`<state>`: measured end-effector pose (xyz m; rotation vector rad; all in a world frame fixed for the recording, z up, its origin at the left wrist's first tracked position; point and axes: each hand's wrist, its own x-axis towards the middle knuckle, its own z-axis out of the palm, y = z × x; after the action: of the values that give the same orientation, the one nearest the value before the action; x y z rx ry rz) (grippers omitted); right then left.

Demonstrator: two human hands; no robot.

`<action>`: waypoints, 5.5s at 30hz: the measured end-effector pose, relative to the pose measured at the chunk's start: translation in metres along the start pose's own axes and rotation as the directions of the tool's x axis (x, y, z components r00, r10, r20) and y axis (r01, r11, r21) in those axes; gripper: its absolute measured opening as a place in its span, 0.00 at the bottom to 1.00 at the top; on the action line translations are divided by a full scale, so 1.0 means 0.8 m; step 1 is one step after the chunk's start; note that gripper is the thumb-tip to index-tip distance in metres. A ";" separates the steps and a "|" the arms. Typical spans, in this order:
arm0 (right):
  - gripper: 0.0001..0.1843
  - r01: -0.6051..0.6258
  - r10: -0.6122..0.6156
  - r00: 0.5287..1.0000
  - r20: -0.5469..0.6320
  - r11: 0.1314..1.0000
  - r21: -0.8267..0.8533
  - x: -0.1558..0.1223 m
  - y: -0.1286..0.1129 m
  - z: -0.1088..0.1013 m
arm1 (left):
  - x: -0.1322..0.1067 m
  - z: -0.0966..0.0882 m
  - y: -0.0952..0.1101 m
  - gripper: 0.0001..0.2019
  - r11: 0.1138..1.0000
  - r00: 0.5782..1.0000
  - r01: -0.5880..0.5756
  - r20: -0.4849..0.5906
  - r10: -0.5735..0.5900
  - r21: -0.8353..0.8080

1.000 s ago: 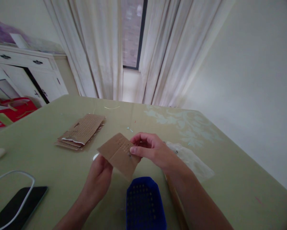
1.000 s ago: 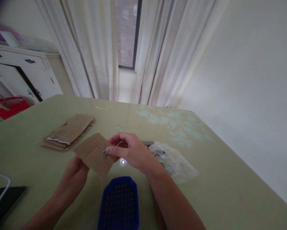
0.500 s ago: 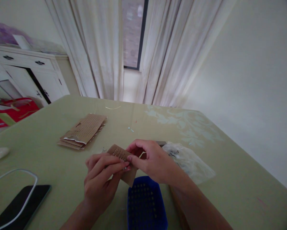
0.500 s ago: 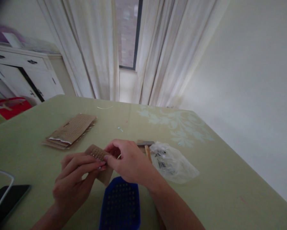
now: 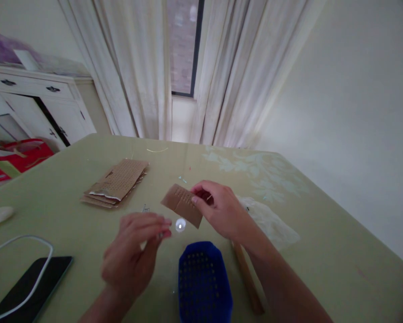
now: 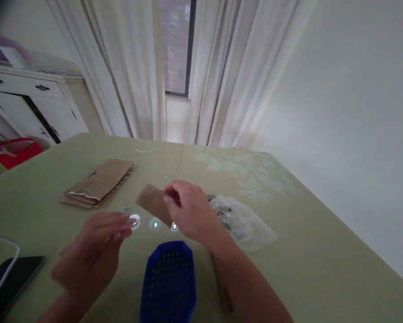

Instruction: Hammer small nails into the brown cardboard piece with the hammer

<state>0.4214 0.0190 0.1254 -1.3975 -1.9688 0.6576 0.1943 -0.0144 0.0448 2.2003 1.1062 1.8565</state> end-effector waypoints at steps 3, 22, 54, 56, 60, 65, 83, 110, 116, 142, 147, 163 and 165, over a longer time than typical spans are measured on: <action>0.06 -0.005 0.009 1.000 -0.028 0.994 0.105 -0.005 0.001 -0.020 | 0.013 0.004 -0.043 0.11 0.848 0.860 0.470 0.088 -0.503 0.246; 0.20 -0.332 0.388 0.918 0.076 0.652 0.681 -0.093 0.091 0.027 | -0.003 0.031 -0.072 0.21 0.830 0.746 0.411 0.385 -0.544 0.377; 0.14 -0.308 0.315 0.947 0.063 0.831 0.463 -0.103 0.091 0.042 | -0.044 0.048 0.000 0.19 0.234 0.265 0.959 0.803 -0.533 -0.161; 0.16 -0.316 0.331 0.942 0.058 0.810 0.494 -0.103 0.091 0.043 | -0.044 0.050 -0.004 0.20 0.231 0.295 0.952 0.800 -0.523 -0.200; 0.25 -0.328 0.413 0.904 -0.106 0.832 0.448 -0.096 0.103 0.037 | -0.021 0.042 -0.035 0.24 0.467 0.456 0.871 0.599 -0.658 -0.151; 0.23 -0.349 0.420 0.869 -0.261 0.896 0.276 -0.087 0.128 0.029 | 0.015 0.000 -0.102 0.18 0.609 0.583 0.499 0.282 -0.762 0.616; 0.16 -0.424 0.365 0.857 -0.363 0.900 -0.097 -0.085 0.167 0.038 | -0.002 -0.009 -0.126 0.12 0.607 0.615 0.221 0.374 -0.694 0.764; 0.22 -0.229 0.436 0.896 -0.090 0.625 0.746 -0.089 0.132 0.024 | -0.004 0.030 -0.013 0.11 0.758 0.683 0.600 0.658 -0.318 -0.256; 0.23 -0.252 0.432 0.902 -0.027 0.574 0.779 -0.092 0.127 0.030 | -0.006 0.023 -0.017 0.15 0.684 0.545 0.713 0.738 -0.399 -0.156; 0.23 -0.288 0.438 0.899 -0.006 0.601 0.746 -0.090 0.128 0.030 | 0.001 0.026 -0.013 0.21 0.587 0.497 0.781 0.781 -0.378 -0.213; 0.23 -0.293 0.443 0.897 0.001 0.591 0.751 -0.090 0.129 0.031 | 0.002 0.025 -0.012 0.20 0.613 0.504 0.761 0.789 -0.351 -0.213; 0.21 -0.293 0.450 0.892 0.031 0.527 0.798 -0.090 0.124 0.032 | 0.006 0.025 -0.008 0.13 0.696 0.660 0.629 0.710 -0.245 -0.345; 0.20 -0.292 0.449 0.893 0.029 0.529 0.797 -0.090 0.124 0.032 | 0.005 0.027 -0.009 0.11 0.708 0.656 0.618 0.721 -0.225 -0.341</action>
<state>0.4831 -0.0195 0.0234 -1.2129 -0.9578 1.3479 0.2097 0.0015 0.0384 1.7393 0.7187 0.9123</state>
